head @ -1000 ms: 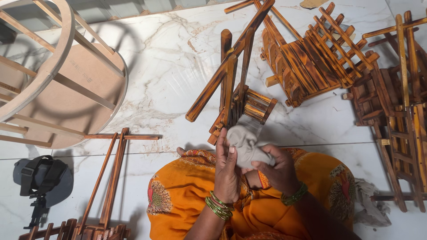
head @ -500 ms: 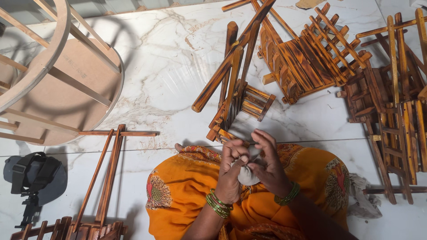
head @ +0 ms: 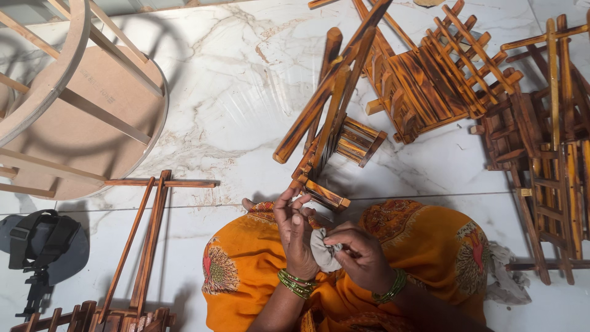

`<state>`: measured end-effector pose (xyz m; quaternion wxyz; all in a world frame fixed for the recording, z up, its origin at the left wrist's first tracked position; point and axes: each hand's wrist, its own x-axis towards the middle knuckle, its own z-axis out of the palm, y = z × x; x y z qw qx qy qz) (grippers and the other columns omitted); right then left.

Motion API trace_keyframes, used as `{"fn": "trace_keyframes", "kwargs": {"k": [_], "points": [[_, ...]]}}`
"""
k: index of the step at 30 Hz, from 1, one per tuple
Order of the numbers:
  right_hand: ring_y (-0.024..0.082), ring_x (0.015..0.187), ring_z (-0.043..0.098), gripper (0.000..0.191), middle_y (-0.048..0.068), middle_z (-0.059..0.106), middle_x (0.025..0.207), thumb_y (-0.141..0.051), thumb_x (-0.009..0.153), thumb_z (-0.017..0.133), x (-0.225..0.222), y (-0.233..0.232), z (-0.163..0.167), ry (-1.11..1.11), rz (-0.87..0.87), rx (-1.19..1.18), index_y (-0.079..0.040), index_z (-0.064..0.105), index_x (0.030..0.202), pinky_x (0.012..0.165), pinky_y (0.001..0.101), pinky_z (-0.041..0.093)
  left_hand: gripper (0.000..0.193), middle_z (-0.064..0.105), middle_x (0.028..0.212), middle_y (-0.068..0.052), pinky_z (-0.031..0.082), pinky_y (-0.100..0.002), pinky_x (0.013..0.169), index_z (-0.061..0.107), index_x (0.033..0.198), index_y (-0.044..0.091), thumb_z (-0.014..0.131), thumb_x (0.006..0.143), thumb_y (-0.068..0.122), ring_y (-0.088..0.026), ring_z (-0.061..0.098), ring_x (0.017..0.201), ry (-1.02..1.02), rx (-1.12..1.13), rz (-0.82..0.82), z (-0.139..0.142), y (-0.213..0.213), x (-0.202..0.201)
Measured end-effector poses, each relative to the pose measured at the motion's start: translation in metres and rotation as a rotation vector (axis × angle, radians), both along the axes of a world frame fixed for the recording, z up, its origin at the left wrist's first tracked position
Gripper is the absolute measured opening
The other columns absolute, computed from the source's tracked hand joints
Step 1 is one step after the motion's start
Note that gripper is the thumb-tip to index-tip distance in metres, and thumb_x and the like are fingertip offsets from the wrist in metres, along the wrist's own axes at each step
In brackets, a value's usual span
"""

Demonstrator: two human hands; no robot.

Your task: The person sits on the floor and wipes a small wooden chair with a cloth, turning it over to clean multiple sides. The person handles the chair one at a time and continues wiping different parts of the same object.

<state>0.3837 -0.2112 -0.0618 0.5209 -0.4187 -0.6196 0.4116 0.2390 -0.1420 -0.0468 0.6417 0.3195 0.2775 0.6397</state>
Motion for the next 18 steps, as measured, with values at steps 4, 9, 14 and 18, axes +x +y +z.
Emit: {"fn": "trace_keyframes", "kwargs": {"k": [4, 9, 14, 18], "points": [[0.010, 0.096, 0.065, 0.026, 0.010, 0.062, 0.122, 0.013, 0.092, 0.055, 0.002, 0.019, -0.011, 0.198, -0.119, -0.013, 0.000, 0.064, 0.113, 0.078, 0.0235, 0.057, 0.068, 0.055, 0.144, -0.017, 0.043, -0.040, 0.113, 0.041, 0.154, 0.002, 0.062, 0.104, 0.043, -0.023, 0.052, 0.134, 0.101, 0.177, -0.113, -0.003, 0.003, 0.001], [0.014, 0.083, 0.063, 0.030, 0.014, 0.063, 0.129, 0.008, 0.096, 0.057, -0.001, 0.032, 0.006, 0.149, -0.210, -0.216, 0.002, 0.065, 0.125, 0.064, 0.0261, 0.055, 0.054, 0.050, 0.147, -0.012, 0.041, -0.040, 0.117, 0.037, 0.151, 0.007, 0.060, 0.103, 0.017, -0.022, 0.049, 0.139, 0.211, 0.187, -0.236, 0.004, -0.007, 0.011], [0.026, 0.139, 0.051, 0.068, 0.017, 0.050, 0.142, 0.001, 0.084, 0.067, -0.009, 0.026, 0.050, -0.104, 0.077, 0.023, 0.003, 0.046, 0.149, 0.114, 0.0393, 0.045, 0.040, 0.056, 0.135, -0.013, 0.054, -0.041, 0.105, 0.047, 0.140, 0.005, 0.062, 0.104, 0.010, -0.024, 0.061, 0.123, -0.126, 0.013, -0.150, 0.006, 0.007, 0.011], [0.031, 0.141, 0.047, 0.072, 0.019, 0.047, 0.146, -0.012, 0.082, 0.081, -0.012, 0.028, 0.062, -0.269, 0.058, 0.097, 0.002, 0.049, 0.146, 0.116, 0.0426, 0.040, 0.039, 0.058, 0.130, -0.012, 0.057, -0.041, 0.098, 0.048, 0.136, 0.006, 0.064, 0.102, 0.013, -0.023, 0.066, 0.113, -0.224, -0.077, -0.112, 0.010, 0.010, 0.012]]}}
